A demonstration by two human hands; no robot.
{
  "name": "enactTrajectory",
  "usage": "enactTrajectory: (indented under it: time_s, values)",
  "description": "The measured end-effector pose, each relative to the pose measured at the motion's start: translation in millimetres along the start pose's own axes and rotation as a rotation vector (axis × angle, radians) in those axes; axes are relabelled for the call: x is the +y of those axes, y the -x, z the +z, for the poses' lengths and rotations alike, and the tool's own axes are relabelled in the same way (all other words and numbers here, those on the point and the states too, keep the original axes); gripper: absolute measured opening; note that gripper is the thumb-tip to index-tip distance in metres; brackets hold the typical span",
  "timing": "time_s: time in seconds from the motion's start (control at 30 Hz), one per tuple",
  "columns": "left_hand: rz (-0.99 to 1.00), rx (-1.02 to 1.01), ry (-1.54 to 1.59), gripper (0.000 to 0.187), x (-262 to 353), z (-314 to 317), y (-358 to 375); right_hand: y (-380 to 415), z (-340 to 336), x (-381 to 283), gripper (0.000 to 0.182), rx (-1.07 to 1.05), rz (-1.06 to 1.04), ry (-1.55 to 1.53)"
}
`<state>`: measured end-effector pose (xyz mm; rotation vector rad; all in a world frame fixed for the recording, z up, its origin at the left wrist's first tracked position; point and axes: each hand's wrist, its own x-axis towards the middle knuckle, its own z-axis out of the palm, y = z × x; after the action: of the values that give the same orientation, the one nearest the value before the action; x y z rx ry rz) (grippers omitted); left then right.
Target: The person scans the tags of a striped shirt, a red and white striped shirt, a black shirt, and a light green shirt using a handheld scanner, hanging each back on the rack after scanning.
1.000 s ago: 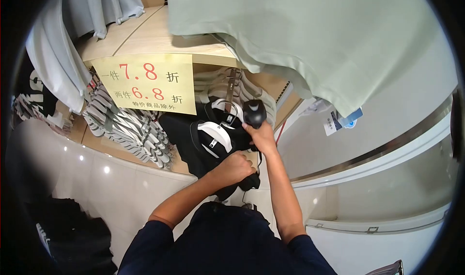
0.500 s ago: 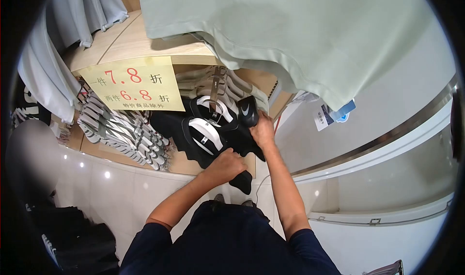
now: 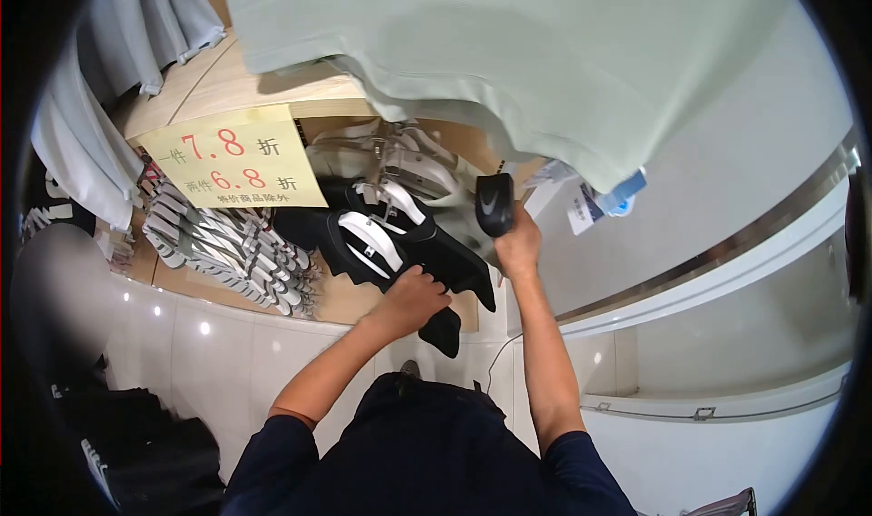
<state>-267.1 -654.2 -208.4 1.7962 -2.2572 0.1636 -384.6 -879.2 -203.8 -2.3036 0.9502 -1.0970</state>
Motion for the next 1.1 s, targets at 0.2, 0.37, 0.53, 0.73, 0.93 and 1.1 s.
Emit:
enactTrajectory:
  time_s: [0.2, 0.37, 0.53, 0.73, 0.93, 1.1]
  values:
    - [-0.046, 0.039, 0.076, 0.036, 22.7, -9.1, -10.6, 81.2, -118.6, 79.6, 0.031, 0.096, 0.144, -0.093]
    - [-0.106, 0.301, 0.280, 0.064, 95.0, -31.3, -60.6, 164.4, -241.6, 123.5, 0.022, 0.079, 0.153, 0.090]
    - [-0.133, -0.038, 0.487, 0.062, 164.1, 1.6, -152.4, 189.3, -358.8, 123.4, 0.026, 0.031, -0.002, 0.273]
    - [-0.440, 0.065, 1.041, 0.035, 240.7, 16.7, -188.0, 260.0, -463.9, 200.2, 0.016, 0.421, 0.421, -0.101]
    - [-0.598, 0.248, 1.077, 0.045, 249.0, -25.8, -171.5, 380.2, -466.9, 295.0, 0.032, 0.735, 0.832, -0.634]
    - [-0.585, 0.402, 1.049, 0.061, 265.6, -77.6, -159.3, 480.7, -358.5, 364.0, 0.038, 0.542, 1.309, -1.046]
